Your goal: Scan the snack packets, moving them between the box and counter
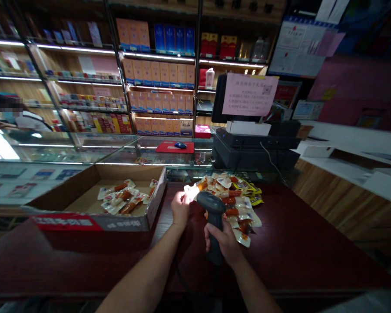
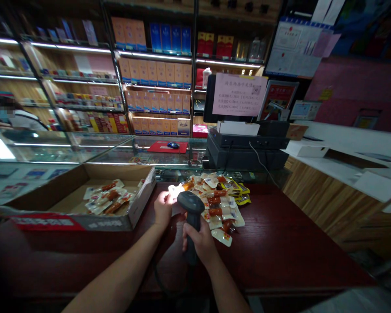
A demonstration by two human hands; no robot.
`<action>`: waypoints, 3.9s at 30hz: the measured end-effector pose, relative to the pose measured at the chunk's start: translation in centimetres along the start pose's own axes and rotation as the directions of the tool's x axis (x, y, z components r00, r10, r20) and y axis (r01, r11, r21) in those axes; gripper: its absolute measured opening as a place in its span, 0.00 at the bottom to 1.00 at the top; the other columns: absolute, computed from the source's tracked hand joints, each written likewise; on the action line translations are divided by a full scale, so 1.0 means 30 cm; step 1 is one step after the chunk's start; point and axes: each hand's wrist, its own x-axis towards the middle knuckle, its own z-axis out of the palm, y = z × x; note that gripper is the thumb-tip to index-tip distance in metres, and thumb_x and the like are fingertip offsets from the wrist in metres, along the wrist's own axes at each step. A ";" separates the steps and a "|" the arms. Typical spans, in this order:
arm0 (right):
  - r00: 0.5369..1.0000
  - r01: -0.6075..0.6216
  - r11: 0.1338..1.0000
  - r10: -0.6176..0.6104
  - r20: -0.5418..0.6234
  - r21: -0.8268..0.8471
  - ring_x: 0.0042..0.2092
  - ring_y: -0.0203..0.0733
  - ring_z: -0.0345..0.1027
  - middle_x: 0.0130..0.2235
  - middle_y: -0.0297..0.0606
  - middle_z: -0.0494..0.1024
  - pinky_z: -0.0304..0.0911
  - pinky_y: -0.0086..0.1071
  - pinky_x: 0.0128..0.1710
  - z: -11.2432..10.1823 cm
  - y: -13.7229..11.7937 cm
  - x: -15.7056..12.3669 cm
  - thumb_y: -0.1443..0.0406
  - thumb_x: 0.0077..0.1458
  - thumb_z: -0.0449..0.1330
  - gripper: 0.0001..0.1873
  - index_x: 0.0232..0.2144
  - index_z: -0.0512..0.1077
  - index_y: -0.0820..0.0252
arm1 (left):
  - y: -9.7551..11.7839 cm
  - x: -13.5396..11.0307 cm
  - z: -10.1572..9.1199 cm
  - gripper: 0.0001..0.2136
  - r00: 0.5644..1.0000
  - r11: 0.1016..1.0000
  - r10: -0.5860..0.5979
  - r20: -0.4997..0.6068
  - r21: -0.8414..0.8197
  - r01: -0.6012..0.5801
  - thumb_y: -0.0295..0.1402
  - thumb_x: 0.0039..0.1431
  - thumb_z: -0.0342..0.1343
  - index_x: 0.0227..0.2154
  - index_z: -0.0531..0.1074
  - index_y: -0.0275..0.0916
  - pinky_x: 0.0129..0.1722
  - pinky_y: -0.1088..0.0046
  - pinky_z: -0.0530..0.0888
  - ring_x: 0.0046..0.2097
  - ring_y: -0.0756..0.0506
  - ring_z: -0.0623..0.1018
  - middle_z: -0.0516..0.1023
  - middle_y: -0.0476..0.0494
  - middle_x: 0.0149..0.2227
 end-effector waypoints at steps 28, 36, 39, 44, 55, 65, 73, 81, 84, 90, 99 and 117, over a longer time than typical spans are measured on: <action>0.951 -0.002 0.997 0.025 0.309 -0.075 0.15 0.30 0.60 0.19 0.26 0.68 0.59 0.25 0.13 0.209 -0.039 0.080 0.56 0.44 0.62 0.19 0.33 0.62 0.61 | 0.108 0.157 -0.187 0.10 0.832 0.566 -0.209 -0.513 -0.758 -0.325 0.40 0.57 0.47 0.39 0.62 0.43 0.53 0.67 0.65 0.54 0.48 0.68 0.63 0.43 0.51; 0.989 0.016 1.000 -0.014 0.149 -0.009 0.15 0.31 0.61 0.19 0.26 0.69 0.61 0.26 0.14 0.106 0.001 0.050 0.56 0.44 0.63 0.20 0.35 0.63 0.60 | 0.105 0.080 -0.080 0.13 0.985 0.830 -0.119 -0.124 -0.557 0.031 0.39 0.49 0.56 0.35 0.69 0.36 0.37 0.71 0.72 0.39 0.47 0.75 0.73 0.42 0.37; 0.997 0.080 0.997 -0.080 0.000 0.006 0.15 0.32 0.61 0.19 0.26 0.69 0.61 0.27 0.15 0.025 0.030 0.028 0.56 0.44 0.63 0.18 0.34 0.64 0.59 | 0.081 0.052 0.008 0.11 0.970 0.941 -0.078 0.231 -0.305 0.148 0.35 0.43 0.60 0.29 0.73 0.34 0.33 0.72 0.71 0.32 0.48 0.75 0.75 0.43 0.29; 0.955 0.175 0.984 -0.165 -0.245 0.021 0.17 0.33 0.62 0.18 0.29 0.69 0.62 0.28 0.17 -0.104 0.066 -0.016 0.56 0.47 0.62 0.13 0.26 0.66 0.60 | 0.055 0.003 0.168 0.14 0.908 0.998 0.046 0.416 -0.053 -0.027 0.23 0.33 0.63 0.28 0.75 0.37 0.36 0.71 0.69 0.33 0.47 0.74 0.76 0.46 0.29; 0.954 0.214 0.975 -0.196 -0.225 0.059 0.16 0.32 0.62 0.19 0.29 0.70 0.61 0.27 0.16 -0.137 0.082 -0.017 0.58 0.47 0.61 0.13 0.26 0.65 0.60 | 0.035 -0.028 0.167 0.09 0.956 0.981 0.039 0.292 -0.194 0.020 0.38 0.50 0.54 0.24 0.65 0.37 0.25 0.78 0.67 0.25 0.52 0.69 0.68 0.52 0.22; 0.991 0.093 0.992 -0.084 -0.108 0.082 0.16 0.32 0.62 0.21 0.28 0.70 0.62 0.27 0.15 -0.117 0.072 -0.034 0.58 0.46 0.62 0.16 0.33 0.65 0.61 | -0.030 -0.038 0.114 0.13 0.974 0.908 -0.062 0.217 -0.394 0.145 0.41 0.48 0.56 0.28 0.63 0.38 0.26 0.74 0.73 0.26 0.50 0.74 0.72 0.50 0.24; 0.998 0.044 0.999 -0.043 -0.055 0.016 0.15 0.32 0.61 0.16 0.29 0.68 0.59 0.25 0.14 -0.123 0.087 -0.025 0.57 0.48 0.60 0.14 0.22 0.65 0.62 | -0.024 -0.031 0.097 0.07 0.984 0.945 -0.097 0.150 -0.297 0.138 0.33 0.47 0.56 0.28 0.67 0.35 0.27 0.70 0.74 0.29 0.48 0.75 0.71 0.48 0.26; 0.997 0.050 0.998 -0.048 -0.056 0.041 0.16 0.32 0.61 0.19 0.29 0.69 0.61 0.26 0.15 -0.103 0.084 -0.028 0.57 0.47 0.61 0.14 0.25 0.66 0.61 | -0.001 -0.008 0.092 0.10 0.982 0.900 -0.139 0.126 -0.397 0.178 0.37 0.49 0.55 0.31 0.65 0.36 0.28 0.68 0.75 0.30 0.47 0.76 0.74 0.46 0.28; 0.999 0.041 0.998 -0.041 -0.002 0.042 0.16 0.32 0.62 0.21 0.28 0.70 0.62 0.27 0.16 -0.060 0.064 -0.023 0.57 0.48 0.61 0.14 0.32 0.66 0.61 | 0.036 0.026 0.058 0.12 0.990 0.876 -0.124 0.062 -0.462 0.138 0.39 0.49 0.56 0.30 0.64 0.37 0.28 0.70 0.75 0.29 0.48 0.76 0.73 0.48 0.27; 0.978 0.047 0.998 -0.055 0.203 0.043 0.17 0.32 0.62 0.22 0.27 0.70 0.62 0.28 0.16 0.072 0.035 0.023 0.57 0.48 0.61 0.18 0.39 0.64 0.60 | 0.095 0.104 -0.092 0.08 0.925 0.780 -0.216 -0.313 -0.625 -0.030 0.35 0.53 0.52 0.31 0.60 0.38 0.33 0.69 0.75 0.30 0.51 0.76 0.72 0.50 0.28; 0.924 0.019 0.998 -0.039 0.381 0.056 0.15 0.32 0.61 0.19 0.27 0.70 0.61 0.27 0.14 0.252 0.021 0.086 0.59 0.45 0.62 0.18 0.37 0.65 0.63 | 0.161 0.180 -0.308 0.05 0.809 0.635 -0.324 -0.491 -0.746 -0.199 0.26 0.55 0.47 0.28 0.57 0.39 0.41 0.63 0.74 0.30 0.52 0.76 0.70 0.52 0.26; 0.956 0.004 0.996 -0.030 0.290 0.090 0.16 0.32 0.62 0.20 0.27 0.71 0.63 0.27 0.15 0.202 0.039 0.090 0.60 0.46 0.62 0.19 0.40 0.65 0.61 | 0.133 0.140 -0.277 0.07 0.896 0.627 -0.179 -0.407 -0.749 -0.214 0.33 0.52 0.53 0.34 0.65 0.41 0.50 0.64 0.67 0.45 0.48 0.74 0.71 0.44 0.43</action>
